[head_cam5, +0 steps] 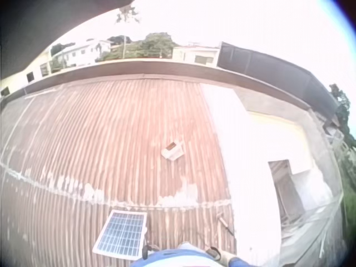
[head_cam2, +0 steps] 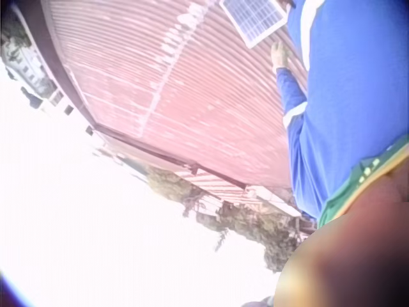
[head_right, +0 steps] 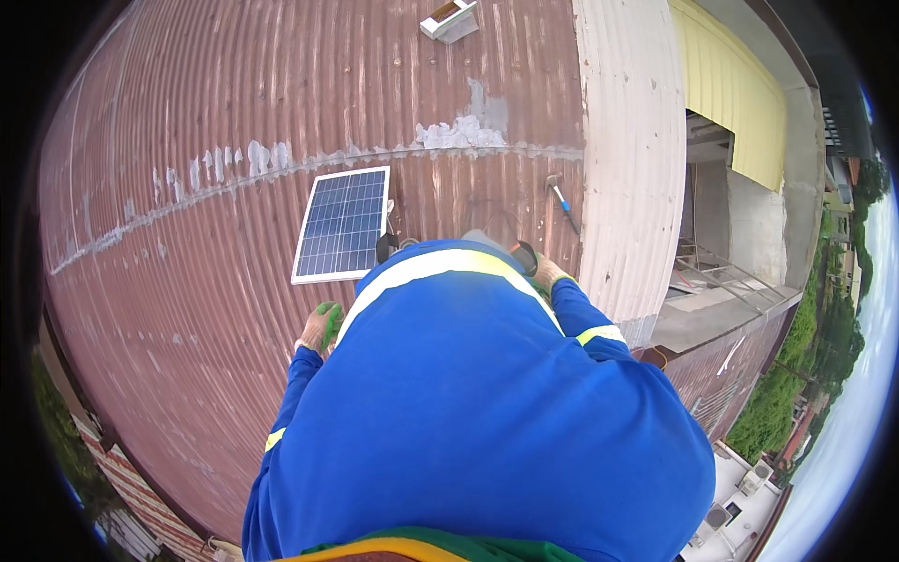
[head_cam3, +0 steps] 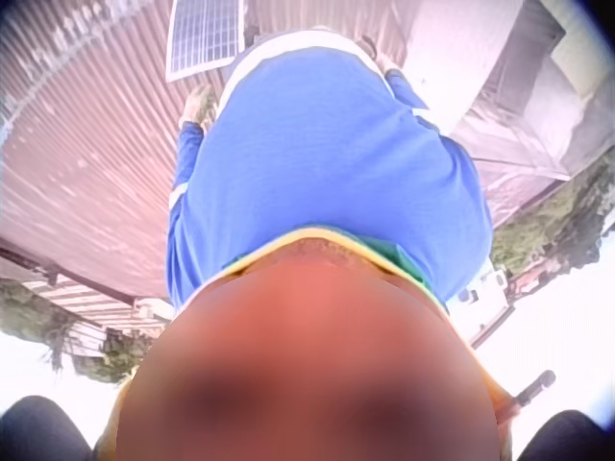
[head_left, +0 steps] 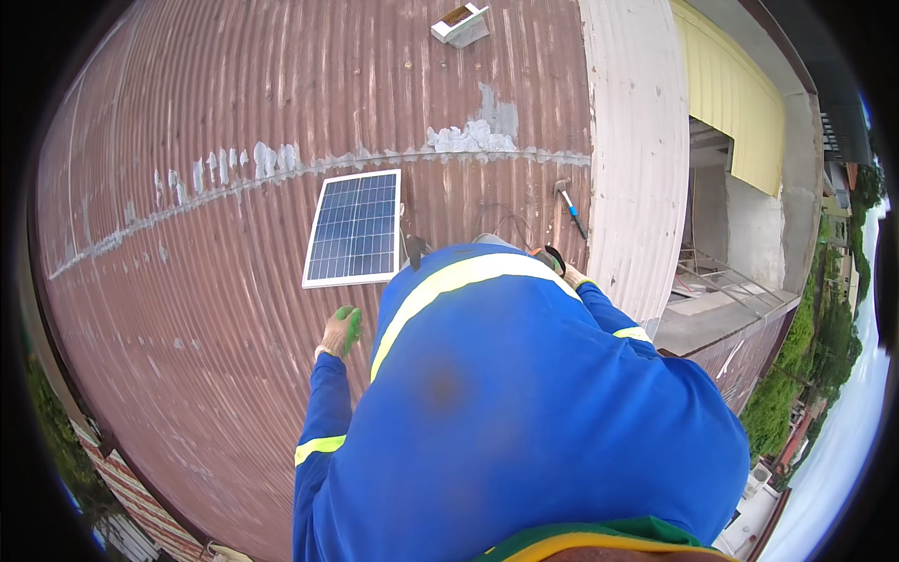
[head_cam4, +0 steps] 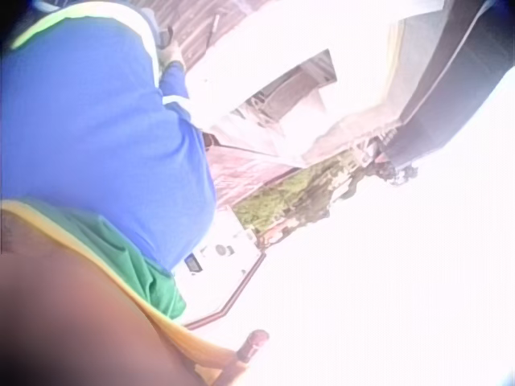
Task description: The person positions a solar panel on a corrugated metal roof and uses a corded drill to secure it with screws. The person also handles a small box of screws and briefly wipes the roof surface near the panel.
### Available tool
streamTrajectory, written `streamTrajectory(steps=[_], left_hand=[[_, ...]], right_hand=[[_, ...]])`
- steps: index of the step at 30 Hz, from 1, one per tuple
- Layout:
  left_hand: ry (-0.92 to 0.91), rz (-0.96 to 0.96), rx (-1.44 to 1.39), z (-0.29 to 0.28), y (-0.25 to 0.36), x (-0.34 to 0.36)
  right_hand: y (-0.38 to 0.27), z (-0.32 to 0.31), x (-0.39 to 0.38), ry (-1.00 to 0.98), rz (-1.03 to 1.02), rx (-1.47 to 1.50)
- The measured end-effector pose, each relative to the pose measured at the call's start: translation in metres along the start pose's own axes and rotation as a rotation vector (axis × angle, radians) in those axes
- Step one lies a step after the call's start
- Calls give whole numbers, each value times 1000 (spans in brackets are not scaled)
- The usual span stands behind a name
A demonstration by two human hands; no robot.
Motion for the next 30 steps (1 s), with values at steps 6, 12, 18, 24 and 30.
streamTrajectory(steps=[6, 12, 18, 24, 30], left_hand=[[32, -50, 13, -13, 21, -8], [70, 2, 90, -33, 60, -2], [45, -21, 95, -55, 70, 12], [18, -65, 39, -73, 56, 30], [10, -10, -93, -71, 44, 39]], right_hand=[[47, -3, 12, 86, 51, -73], [56, 6, -6, 63, 234, -60], [40, 12, -61, 93, 346, -19], [28, 15, -104, 125, 436, 4], [17, 12, -120, 133, 473, 11]])
Point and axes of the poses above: each hand's wrist, its own x-axis towards the middle knuckle, its own z-axis out of the palm, y = z × x, the point moved 9 cm from there along x, towards the middle knuckle, and after that the axes turned 10 degrees about -y, right-handed, at the moved point
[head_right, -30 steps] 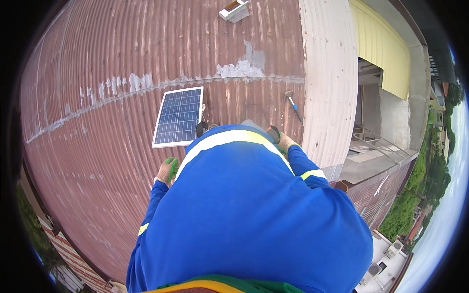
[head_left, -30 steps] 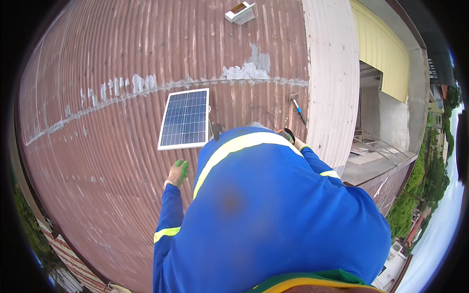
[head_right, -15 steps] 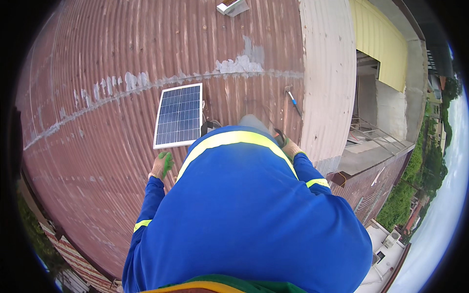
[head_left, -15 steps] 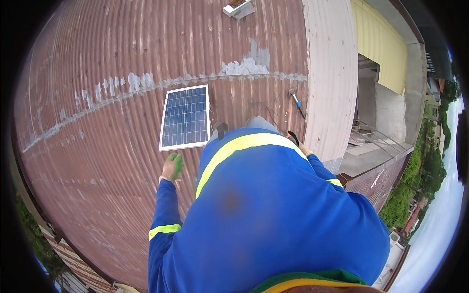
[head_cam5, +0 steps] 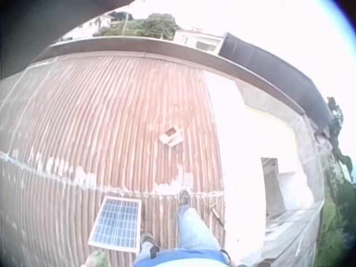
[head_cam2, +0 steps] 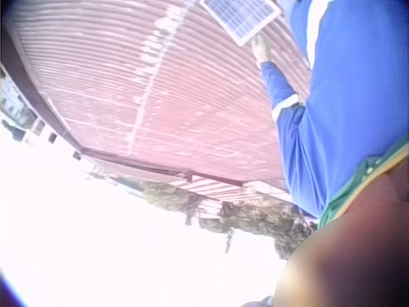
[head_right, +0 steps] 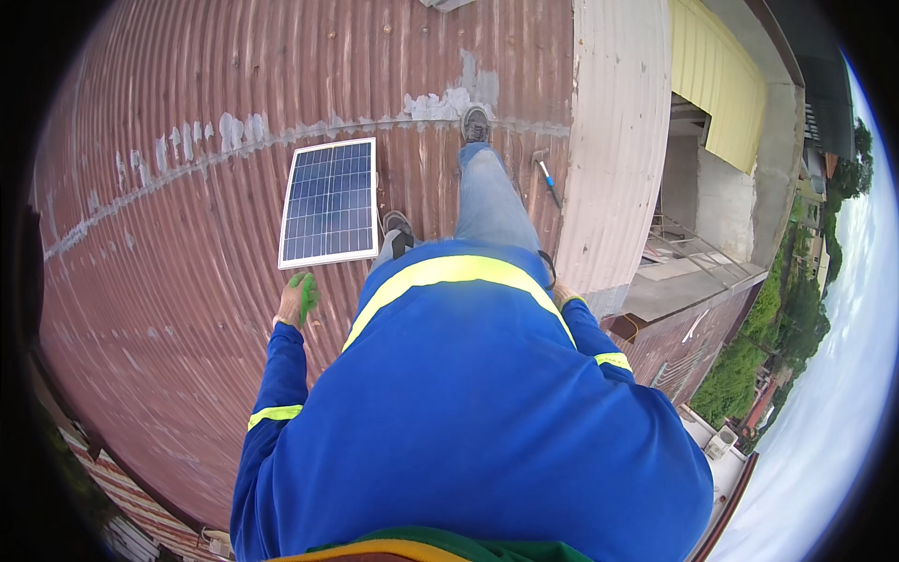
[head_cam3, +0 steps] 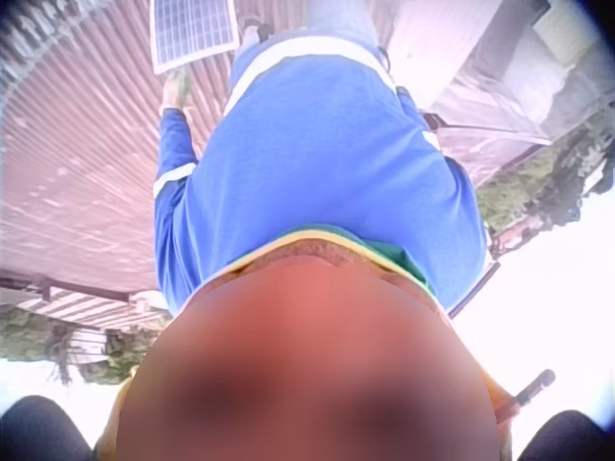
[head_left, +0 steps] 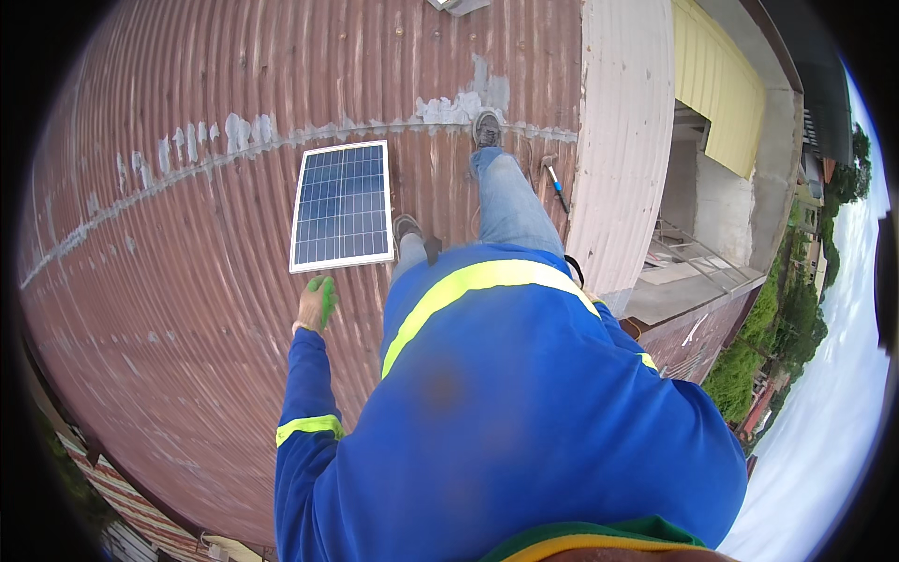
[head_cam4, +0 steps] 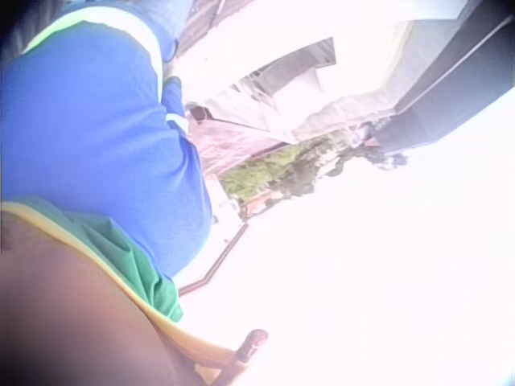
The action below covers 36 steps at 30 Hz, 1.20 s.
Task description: The person positions a solar panel on a corrugated metal roof and uses a corded drill to secure it with screws. The person also handles a small box of screws and briefly wipes the roof surface near the panel.
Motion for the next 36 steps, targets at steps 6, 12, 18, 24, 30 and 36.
streamTrajectory(steps=[6, 12, 18, 24, 30, 36], left_hand=[[-14, -42, -93, 5, -34, 5], [-10, -81, -52, 10, -37, 4], [79, 56, -142, -9, -15, 0], [23, 106, -369, -13, -50, 3], [-3, -82, -220, 15, -93, 1], [-13, -3, -228, -5, -73, 12]], right_hand=[[-12, -11, 0, 0, 0, -10], [-18, -17, 1, 5, -15, -18], [-29, -29, 1, 9, -12, -39], [-52, -55, 2, 10, -13, -80], [-62, -55, -2, 28, -23, -69], [-51, -44, -11, 28, -7, -54]])
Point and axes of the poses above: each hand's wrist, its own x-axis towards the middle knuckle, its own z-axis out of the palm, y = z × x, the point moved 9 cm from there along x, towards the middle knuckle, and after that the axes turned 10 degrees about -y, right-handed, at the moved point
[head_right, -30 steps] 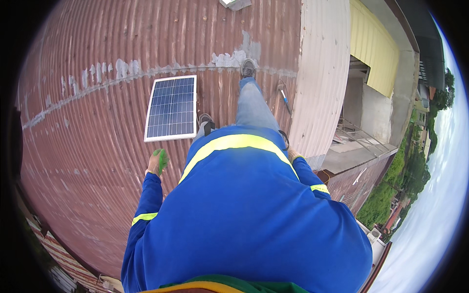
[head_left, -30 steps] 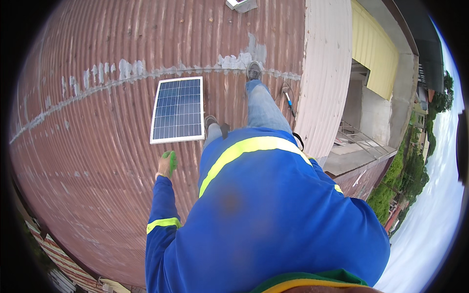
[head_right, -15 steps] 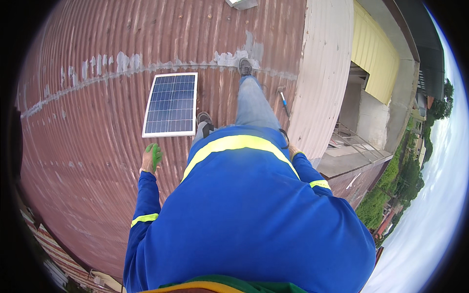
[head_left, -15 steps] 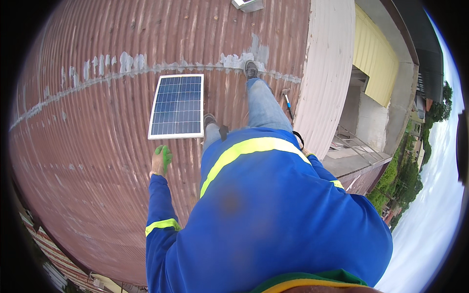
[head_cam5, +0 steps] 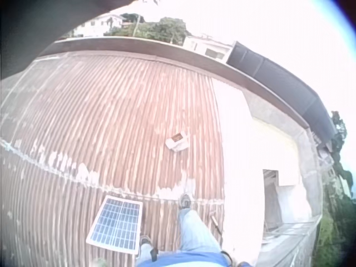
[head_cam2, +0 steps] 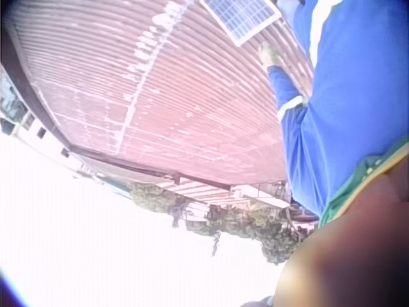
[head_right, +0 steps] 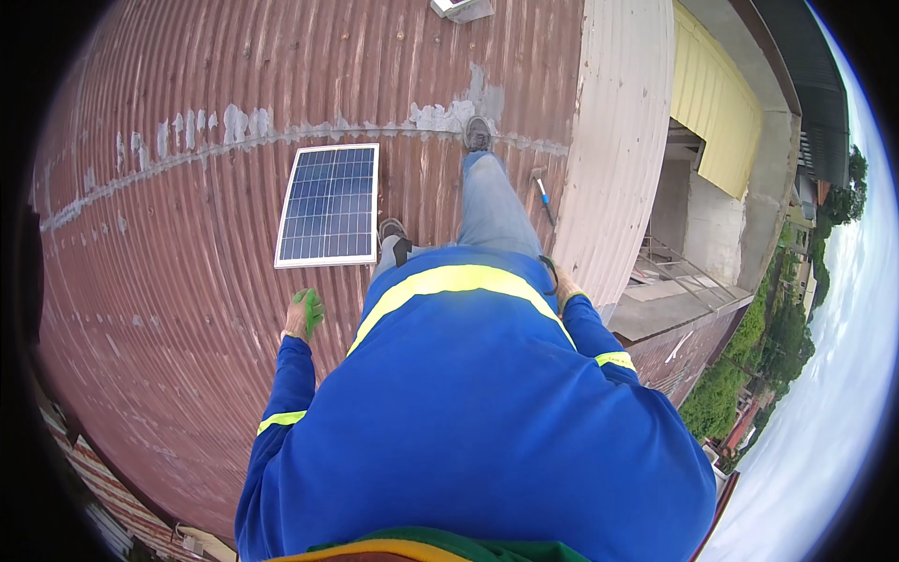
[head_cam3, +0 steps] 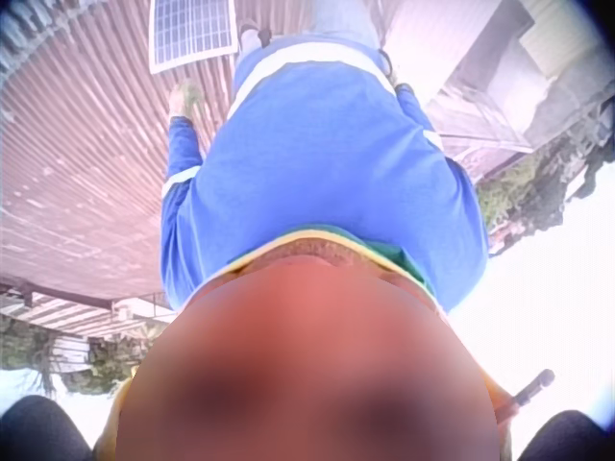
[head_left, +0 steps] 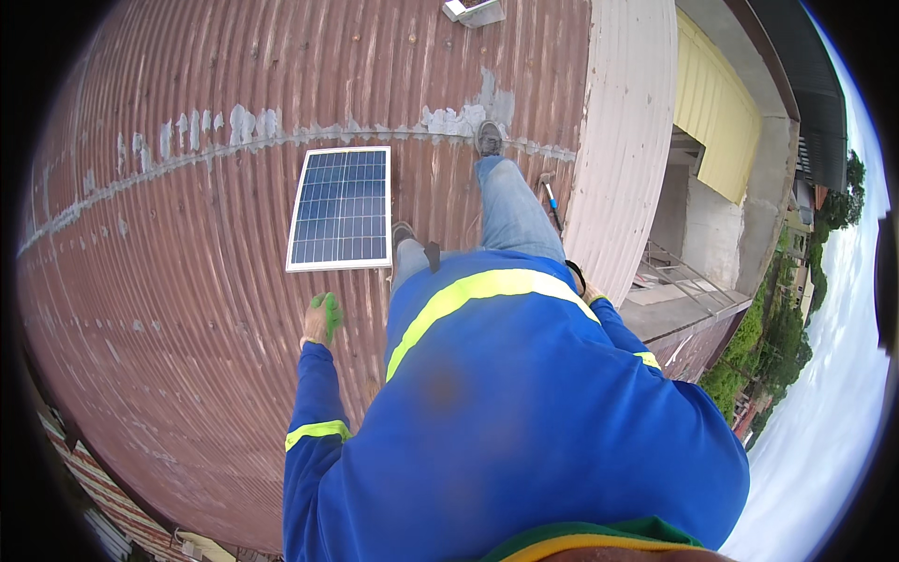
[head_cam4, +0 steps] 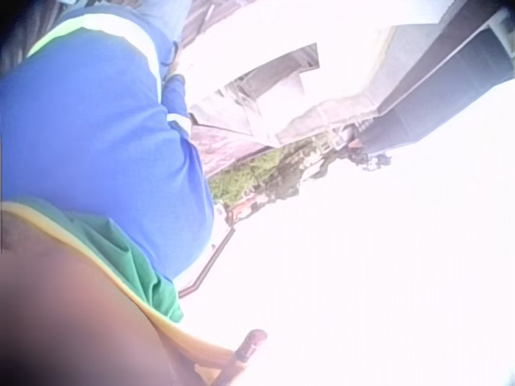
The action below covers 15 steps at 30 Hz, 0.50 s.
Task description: The person positions a solar panel on a corrugated metal roof and uses a corded drill to secure it with screws. The person also handles a small box of screws and briefly wipes the roof surface near the panel.
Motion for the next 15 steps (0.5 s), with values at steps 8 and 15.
streamTrajectory(steps=[8, 15], left_hand=[[99, 152, -293, -14, 35, 2], [-26, 8, -17, 32, 25, 2]], right_hand=[[9, 0, -8, -16, 29, 4], [18, 9, -19, -2, 27, 27]])
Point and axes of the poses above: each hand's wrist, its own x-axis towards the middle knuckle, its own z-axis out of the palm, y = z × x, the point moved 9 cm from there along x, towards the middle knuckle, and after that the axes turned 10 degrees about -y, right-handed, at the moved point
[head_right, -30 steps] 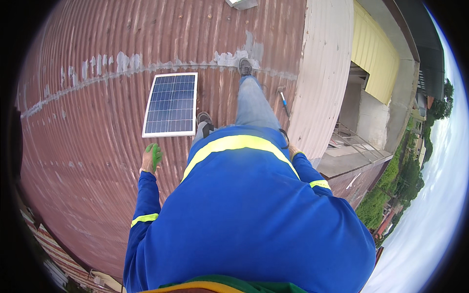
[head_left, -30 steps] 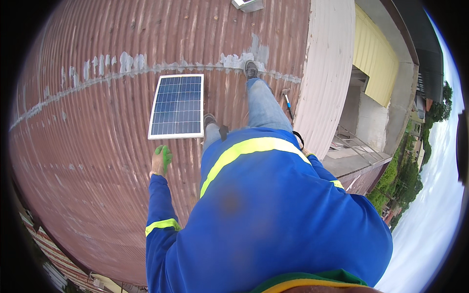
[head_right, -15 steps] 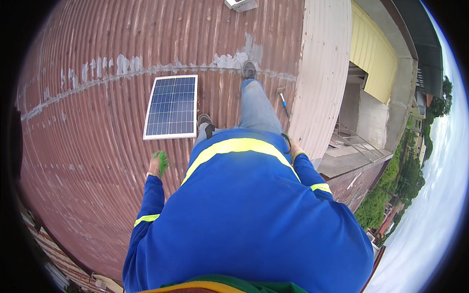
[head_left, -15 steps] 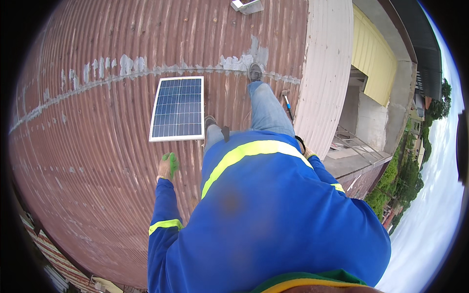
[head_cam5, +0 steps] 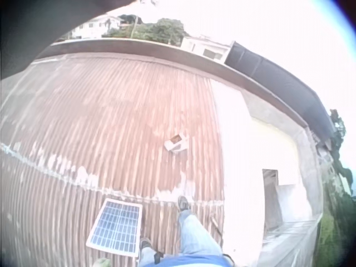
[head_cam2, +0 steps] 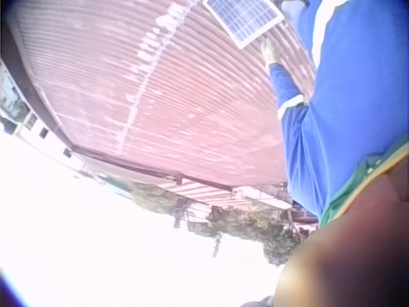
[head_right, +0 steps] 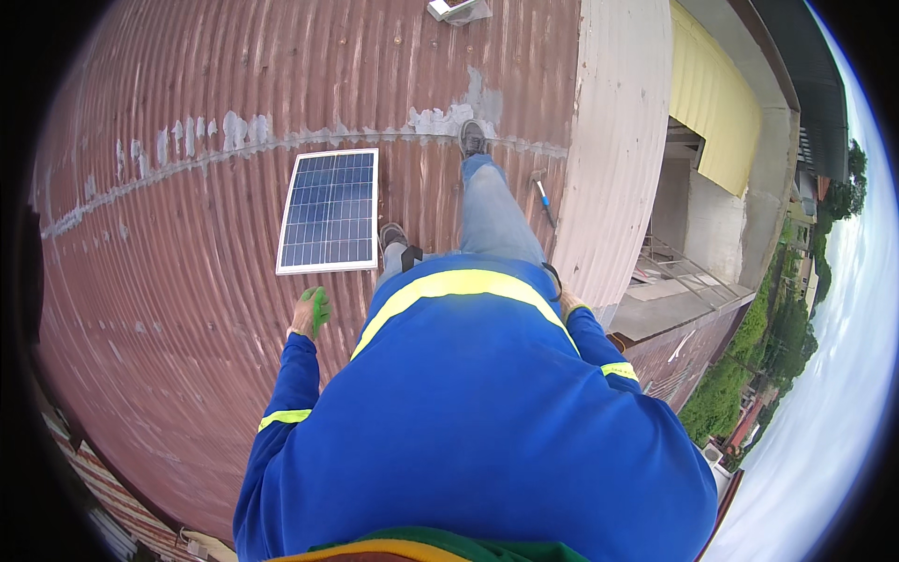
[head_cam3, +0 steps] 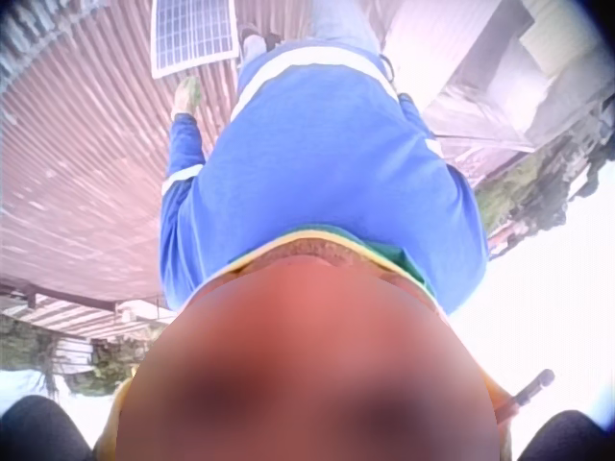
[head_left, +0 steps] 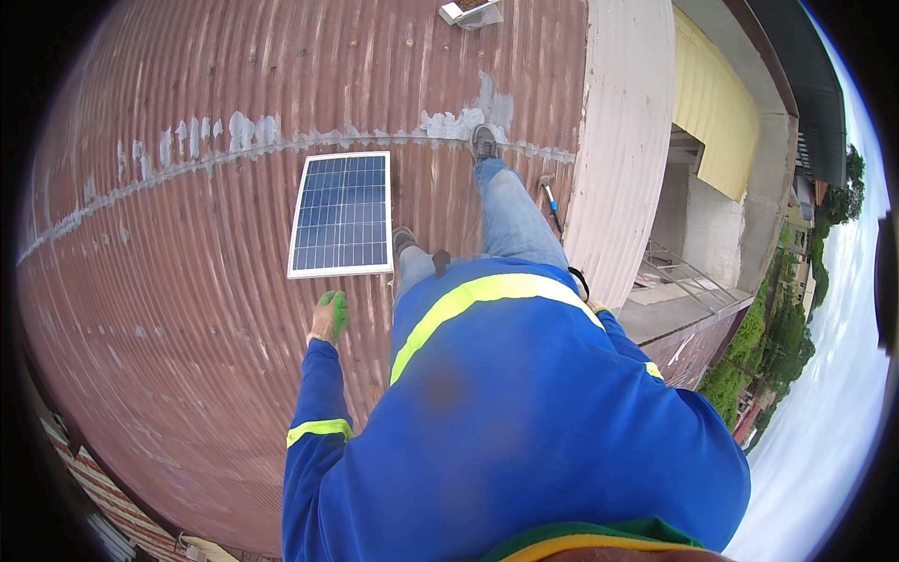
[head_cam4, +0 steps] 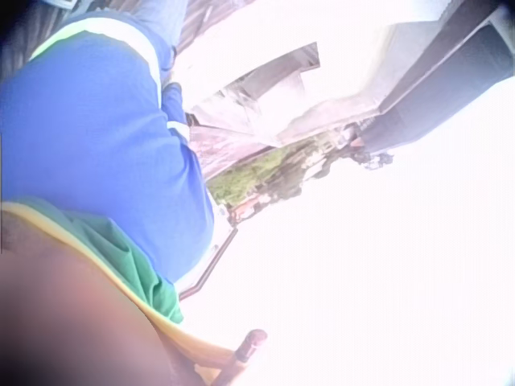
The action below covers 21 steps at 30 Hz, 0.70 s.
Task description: The person positions a solar panel on a corrugated metal roof and uses a corded drill to secure it with screws. The person also handles a small box of screws and briefly wipes the roof surface near the panel.
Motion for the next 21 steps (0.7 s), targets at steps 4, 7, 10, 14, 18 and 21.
streamTrajectory(steps=[4, 7, 10, 14, 18, 21], left_hand=[[-41, -33, 36, -6, 3, 2], [31, 5, 39, -23, 20, 4], [5, 81, -50, -27, 39, 1], [21, 97, -86, -26, 41, -12], [9, 31, 44, -18, 26, -15], [-42, 32, -38, -15, 18, -15]], right_hand=[[10, 10, -7, 9, 11, 22], [12, 15, -8, 8, 13, 35], [9, 19, -6, -3, 19, 45], [3, 21, -1, -19, 26, 49], [-3, 22, 6, -21, 20, 59], [-6, 21, 11, -21, 12, 54]])
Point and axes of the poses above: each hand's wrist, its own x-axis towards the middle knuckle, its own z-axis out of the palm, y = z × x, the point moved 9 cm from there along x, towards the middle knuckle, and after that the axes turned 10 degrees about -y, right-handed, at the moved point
